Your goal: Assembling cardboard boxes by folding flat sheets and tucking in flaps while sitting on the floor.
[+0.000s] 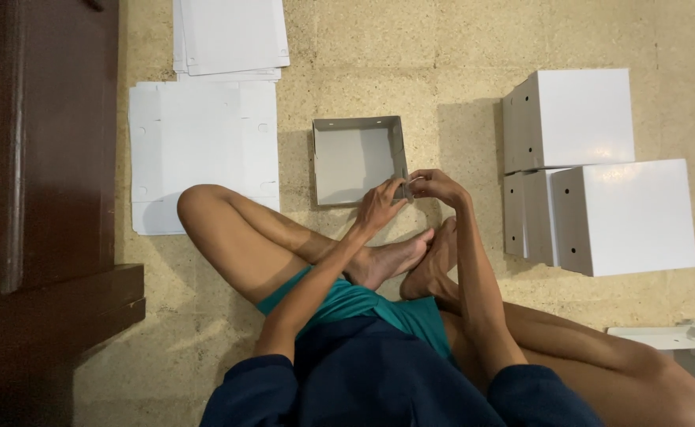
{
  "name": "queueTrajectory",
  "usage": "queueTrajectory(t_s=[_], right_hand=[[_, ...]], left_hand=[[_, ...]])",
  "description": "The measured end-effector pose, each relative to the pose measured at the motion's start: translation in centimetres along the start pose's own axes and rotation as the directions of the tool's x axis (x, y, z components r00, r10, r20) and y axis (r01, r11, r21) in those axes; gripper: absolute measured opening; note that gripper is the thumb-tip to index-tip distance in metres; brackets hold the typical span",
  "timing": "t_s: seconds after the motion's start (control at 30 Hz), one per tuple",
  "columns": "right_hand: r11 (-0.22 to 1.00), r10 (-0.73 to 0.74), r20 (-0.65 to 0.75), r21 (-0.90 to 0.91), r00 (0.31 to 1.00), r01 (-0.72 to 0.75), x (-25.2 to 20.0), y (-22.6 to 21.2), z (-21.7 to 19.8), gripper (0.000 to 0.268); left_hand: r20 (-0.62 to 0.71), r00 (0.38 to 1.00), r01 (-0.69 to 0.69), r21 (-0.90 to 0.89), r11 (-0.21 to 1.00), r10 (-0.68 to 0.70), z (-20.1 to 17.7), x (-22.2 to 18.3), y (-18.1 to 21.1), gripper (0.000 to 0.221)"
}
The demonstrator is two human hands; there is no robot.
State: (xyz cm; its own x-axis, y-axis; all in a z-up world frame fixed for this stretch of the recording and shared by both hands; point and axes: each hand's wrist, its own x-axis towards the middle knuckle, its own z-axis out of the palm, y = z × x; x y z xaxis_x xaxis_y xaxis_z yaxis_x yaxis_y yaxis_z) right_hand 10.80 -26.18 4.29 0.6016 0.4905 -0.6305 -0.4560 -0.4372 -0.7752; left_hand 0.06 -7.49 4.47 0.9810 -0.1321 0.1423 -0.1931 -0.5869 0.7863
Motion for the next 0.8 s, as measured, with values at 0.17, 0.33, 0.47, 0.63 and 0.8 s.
queueTrajectory(t_s=[0.17, 0.33, 0.47, 0.63, 0.8], right_hand=[[0.998, 0.0, -0.021, 0.06, 1.0, 0.002, 0.8, 1.2, -0.3, 0.038], [0.995, -0.007, -0.025, 0.101, 1.0, 0.009, 0.9, 1.5, 0.0, 0.038], [0.989, -0.006, -0.048, 0.148, 0.999, 0.013, 0.8, 1.0, 0.5, 0.037], [0.982, -0.012, -0.084, 0.188, 0.996, 0.028, 1.8, 2.1, 0.8, 0.032], [0.976, -0.021, -0.093, 0.213, 0.995, 0.04, 2.9, 2.5, 1.3, 0.028]], left_hand=[[0.016, 0.998, 0.065, -0.016, 0.998, -0.064, 0.1, -0.4, 0.3, 0.043], [0.001, 0.994, 0.106, 0.086, 0.991, -0.107, 0.2, -0.4, 0.8, 0.036], [-0.013, 0.985, 0.17, 0.022, 0.985, -0.169, -0.2, -0.1, 1.5, 0.033], [-0.02, 0.977, 0.213, -0.029, 0.977, -0.213, -1.0, 0.0, 1.9, 0.029], [-0.018, 0.967, 0.254, -0.007, 0.967, -0.255, -1.4, 0.2, 1.5, 0.027]])
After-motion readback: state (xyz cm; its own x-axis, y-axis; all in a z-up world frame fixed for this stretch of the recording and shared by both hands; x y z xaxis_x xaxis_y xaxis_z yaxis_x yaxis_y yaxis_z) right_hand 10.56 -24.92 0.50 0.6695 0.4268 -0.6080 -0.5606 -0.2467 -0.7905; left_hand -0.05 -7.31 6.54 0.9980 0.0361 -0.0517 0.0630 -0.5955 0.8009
